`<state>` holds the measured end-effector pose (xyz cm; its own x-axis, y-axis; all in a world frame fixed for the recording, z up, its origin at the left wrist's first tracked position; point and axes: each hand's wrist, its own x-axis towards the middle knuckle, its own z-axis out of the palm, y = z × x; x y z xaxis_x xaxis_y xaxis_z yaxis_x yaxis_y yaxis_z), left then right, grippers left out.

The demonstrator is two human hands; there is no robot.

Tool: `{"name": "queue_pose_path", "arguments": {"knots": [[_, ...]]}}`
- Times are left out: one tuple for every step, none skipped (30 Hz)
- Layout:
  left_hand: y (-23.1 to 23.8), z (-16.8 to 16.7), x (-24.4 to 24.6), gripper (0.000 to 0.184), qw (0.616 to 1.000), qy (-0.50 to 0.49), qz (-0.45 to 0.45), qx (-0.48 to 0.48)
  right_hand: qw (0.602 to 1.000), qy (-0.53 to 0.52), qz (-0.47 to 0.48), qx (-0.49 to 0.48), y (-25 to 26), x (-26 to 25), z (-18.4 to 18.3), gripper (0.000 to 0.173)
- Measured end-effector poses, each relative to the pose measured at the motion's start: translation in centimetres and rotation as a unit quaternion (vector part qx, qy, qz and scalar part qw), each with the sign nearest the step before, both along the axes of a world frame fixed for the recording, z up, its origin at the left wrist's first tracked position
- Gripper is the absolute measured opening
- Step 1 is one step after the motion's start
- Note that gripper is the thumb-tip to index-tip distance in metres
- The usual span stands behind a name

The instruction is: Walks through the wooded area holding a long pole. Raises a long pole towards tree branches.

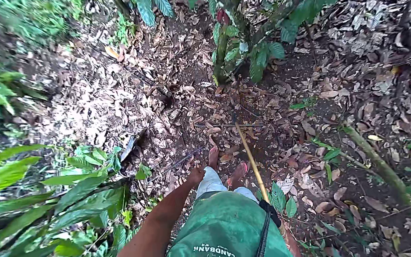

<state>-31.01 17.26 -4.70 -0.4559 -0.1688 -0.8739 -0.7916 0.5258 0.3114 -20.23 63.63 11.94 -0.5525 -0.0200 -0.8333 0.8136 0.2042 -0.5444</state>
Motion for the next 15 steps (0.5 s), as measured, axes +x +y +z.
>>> {"name": "queue_pose_path", "arguments": {"knots": [[-0.2, -0.3, 0.3, 0.050, 0.999, -0.021, -0.021, -0.022, 0.999, 0.006, 0.038, 0.021, 0.5, 0.0, 0.1, 0.052], [-0.2, -0.5, 0.4, 0.053, 0.998, -0.041, -0.034, -0.040, 0.996, 0.018, 0.077, 0.038, 1.1, -0.1, -0.6, 0.058], [-0.2, -0.6, 0.5, 0.054, 0.996, -0.054, -0.040, -0.055, 0.993, 0.033, 0.106, 0.046, 1.6, -0.1, -1.4, 0.062], [-0.2, -0.6, 0.5, 0.054, 0.995, -0.060, -0.041, -0.062, 0.990, 0.050, 0.122, 0.048, 1.9, -0.3, -2.1, 0.063], [-0.1, -0.6, 0.5, 0.053, 0.996, -0.058, -0.037, -0.061, 0.987, 0.069, 0.135, 0.053, 1.9, -0.7, -2.7, 0.062], [0.1, -0.5, 0.3, 0.051, 0.997, -0.051, -0.028, -0.051, 0.982, 0.084, 0.153, 0.066, 1.8, -1.4, -2.8, 0.061], [0.2, -0.6, 0.1, 0.049, 0.999, -0.037, -0.011, -0.036, 0.976, 0.095, 0.175, 0.088, 1.7, -2.3, -2.9, 0.060], [0.4, -0.8, -0.2, 0.047, 1.000, -0.021, 0.015, -0.017, 0.969, 0.109, 0.192, 0.110, 1.5, -3.2, -3.0, 0.060], [0.6, -0.9, -0.5, 0.046, 0.999, -0.014, 0.035, 0.000, 0.965, 0.119, 0.196, 0.127, 1.3, -3.9, -3.1, 0.060], [0.9, -0.8, -1.0, 0.045, 0.999, -0.011, 0.050, 0.014, 0.963, 0.122, 0.198, 0.135, 1.0, -4.7, -3.4, 0.060], [1.3, -0.7, -1.4, 0.045, 0.998, -0.009, 0.063, 0.027, 0.962, 0.127, 0.200, 0.137, 0.7, -5.3, -3.8, 0.060], [1.5, -0.7, -1.8, 0.044, 0.996, -0.006, 0.076, 0.037, 0.961, 0.133, 0.200, 0.139, 0.3, -6.1, -4.1, 0.060], [1.7, -0.8, -2.1, 0.043, 0.995, -0.004, 0.088, 0.046, 0.960, 0.143, 0.196, 0.141, -0.4, -6.8, -4.5, 0.060], [1.7, -0.8, -2.4, 0.042, 0.994, 0.000, 0.095, 0.049, 0.958, 0.153, 0.194, 0.144, -1.1, -7.8, -4.7, 0.060], [1.8, -0.7, -2.6, 0.041, 0.994, 0.003, 0.099, 0.050, 0.957, 0.164, 0.190, 0.147, -1.8, -8.9, -4.8, 0.060]]}}
